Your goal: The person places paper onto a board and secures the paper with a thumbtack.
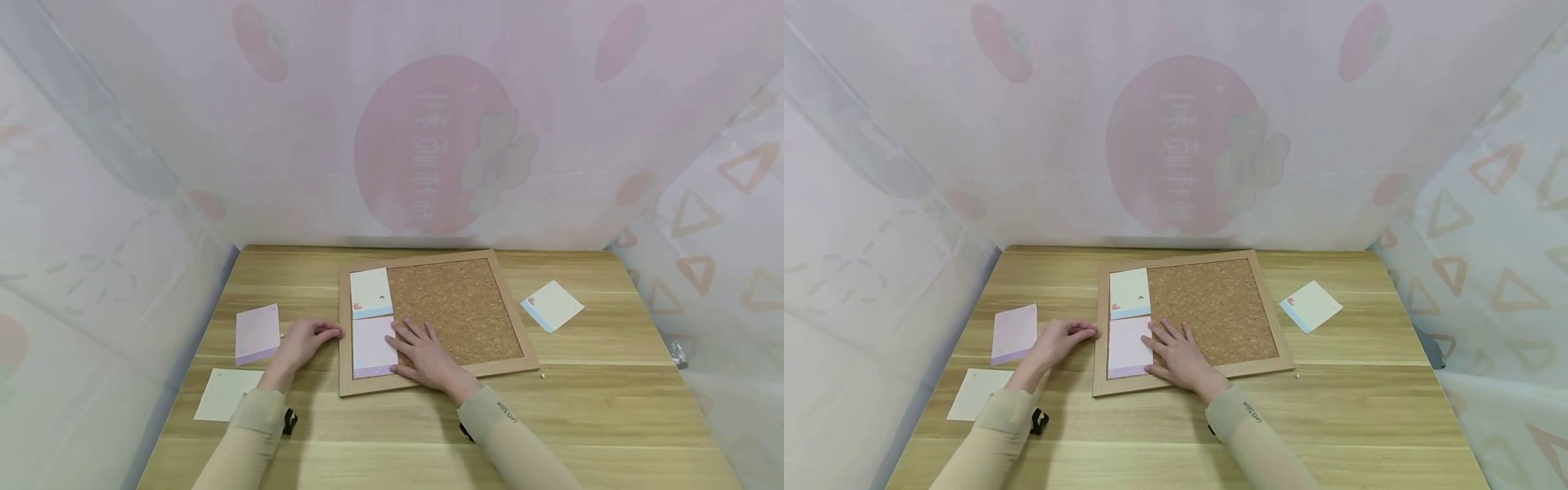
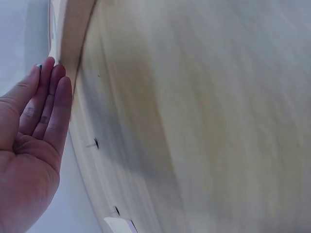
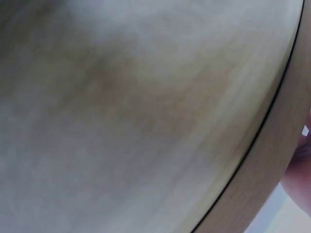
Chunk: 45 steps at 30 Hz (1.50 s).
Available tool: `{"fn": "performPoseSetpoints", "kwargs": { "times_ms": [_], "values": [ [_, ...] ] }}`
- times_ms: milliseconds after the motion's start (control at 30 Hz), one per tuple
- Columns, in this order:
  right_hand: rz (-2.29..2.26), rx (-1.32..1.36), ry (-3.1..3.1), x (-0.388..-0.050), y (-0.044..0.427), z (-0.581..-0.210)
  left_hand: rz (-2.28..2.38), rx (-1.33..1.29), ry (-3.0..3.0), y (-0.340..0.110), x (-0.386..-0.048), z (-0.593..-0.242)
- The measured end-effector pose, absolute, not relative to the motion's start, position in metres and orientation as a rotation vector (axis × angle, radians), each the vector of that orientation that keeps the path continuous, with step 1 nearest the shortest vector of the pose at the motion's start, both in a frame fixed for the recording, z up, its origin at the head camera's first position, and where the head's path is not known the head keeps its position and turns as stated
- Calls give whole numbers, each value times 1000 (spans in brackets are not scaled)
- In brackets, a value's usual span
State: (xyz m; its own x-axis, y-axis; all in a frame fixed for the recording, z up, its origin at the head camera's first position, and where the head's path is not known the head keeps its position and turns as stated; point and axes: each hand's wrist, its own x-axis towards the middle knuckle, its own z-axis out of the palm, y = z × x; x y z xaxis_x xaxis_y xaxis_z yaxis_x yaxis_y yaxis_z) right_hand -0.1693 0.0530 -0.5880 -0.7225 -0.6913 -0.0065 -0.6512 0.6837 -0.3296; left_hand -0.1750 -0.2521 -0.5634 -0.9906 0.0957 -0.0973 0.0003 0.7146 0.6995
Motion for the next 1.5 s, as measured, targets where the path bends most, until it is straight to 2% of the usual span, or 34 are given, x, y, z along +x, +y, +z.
{"fn": "performPoseSetpoints", "kwargs": {
  "times_ms": [167, 500, 1200, 1500],
  "values": [
    [-453, -1106, 2760, -169, 53, -588, 1208, -9, 2721, -248, -178, -561],
    [-472, -1144, 2771, -168, 54, -586, 1631, -156, 2289, -244, -180, -557],
    [-457, -1102, 2757, -170, 53, -586, 1450, -80, 2293, -215, -188, -549],
    [-449, -1105, 2758, -170, 53, -587, 1229, 28, 2545, -198, -191, -548]
  ]
}}
